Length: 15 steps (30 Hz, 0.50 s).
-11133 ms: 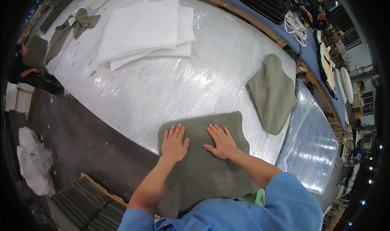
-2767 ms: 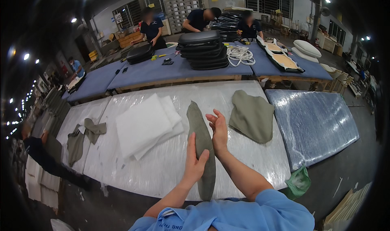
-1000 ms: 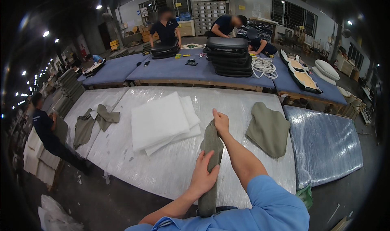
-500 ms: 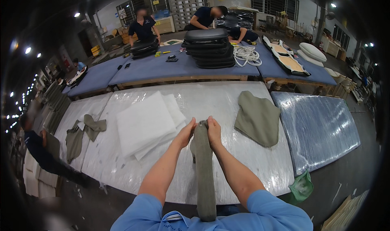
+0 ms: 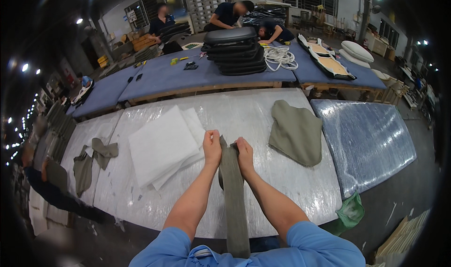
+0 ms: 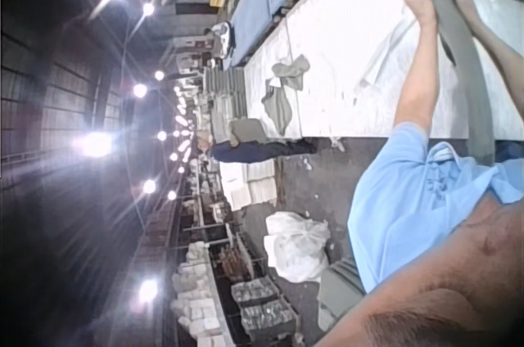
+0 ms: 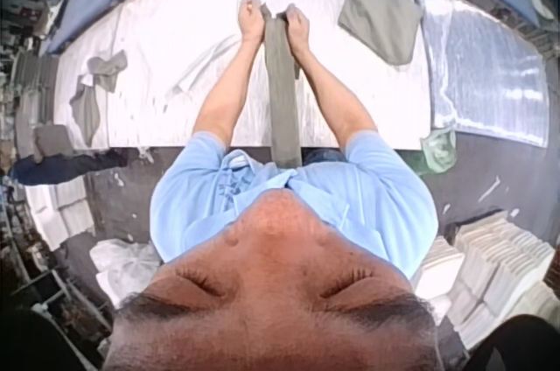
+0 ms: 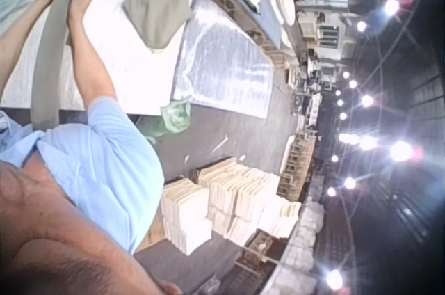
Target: The person folds a green fabric cushion cover around a white foam insert on a plastic-covered table. They smooth the fabric, tuck edges, and roll the cover into a compact bundle, then place it on a stack of similar items.
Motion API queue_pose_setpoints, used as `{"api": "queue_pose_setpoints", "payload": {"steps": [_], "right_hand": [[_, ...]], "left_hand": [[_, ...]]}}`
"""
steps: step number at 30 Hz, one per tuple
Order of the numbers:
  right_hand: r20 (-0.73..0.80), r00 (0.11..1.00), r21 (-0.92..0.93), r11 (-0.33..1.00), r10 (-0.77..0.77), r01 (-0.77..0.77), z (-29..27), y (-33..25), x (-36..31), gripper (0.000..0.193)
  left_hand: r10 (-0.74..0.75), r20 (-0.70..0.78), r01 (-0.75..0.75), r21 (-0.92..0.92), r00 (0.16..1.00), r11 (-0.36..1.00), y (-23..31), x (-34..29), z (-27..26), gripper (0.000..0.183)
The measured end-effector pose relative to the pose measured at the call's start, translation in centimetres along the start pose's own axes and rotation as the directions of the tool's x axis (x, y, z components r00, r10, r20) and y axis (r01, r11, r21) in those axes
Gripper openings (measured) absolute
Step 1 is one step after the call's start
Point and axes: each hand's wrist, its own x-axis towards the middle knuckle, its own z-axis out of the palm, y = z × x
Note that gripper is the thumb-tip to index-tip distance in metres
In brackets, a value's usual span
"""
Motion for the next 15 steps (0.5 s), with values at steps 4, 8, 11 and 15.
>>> {"api": "queue_pose_setpoints", "payload": {"steps": [4, 8, 11, 15], "right_hand": [[0.042, 0.998, 0.049, 0.998, 0.036, -0.038, 0.1, -0.5, -0.9, 0.029], [-0.086, 0.987, -0.158, 0.980, -0.137, 0.122, -0.3, -0.2, 0.9, 0.021], [-0.096, 0.958, -0.282, 0.931, -0.269, 0.232, 1.1, -0.6, 1.4, 0.022], [-0.133, 0.973, -0.274, 0.950, -0.189, 0.147, 1.3, -0.5, 2.1, 0.030]], "left_hand": [[-0.313, 0.540, 0.516, -0.276, 0.781, 0.811, 0.8, -0.7, -4.6, 0.036], [-0.269, 0.770, 0.421, 0.000, 0.579, 0.907, 1.7, -0.6, -6.7, 0.048], [-0.267, 0.685, 0.367, 0.000, 0.678, 0.930, 1.2, -1.0, -6.8, 0.048], [-0.276, 0.634, 0.493, -0.192, 0.722, 0.849, 0.8, -2.3, -4.1, 0.048]]}}
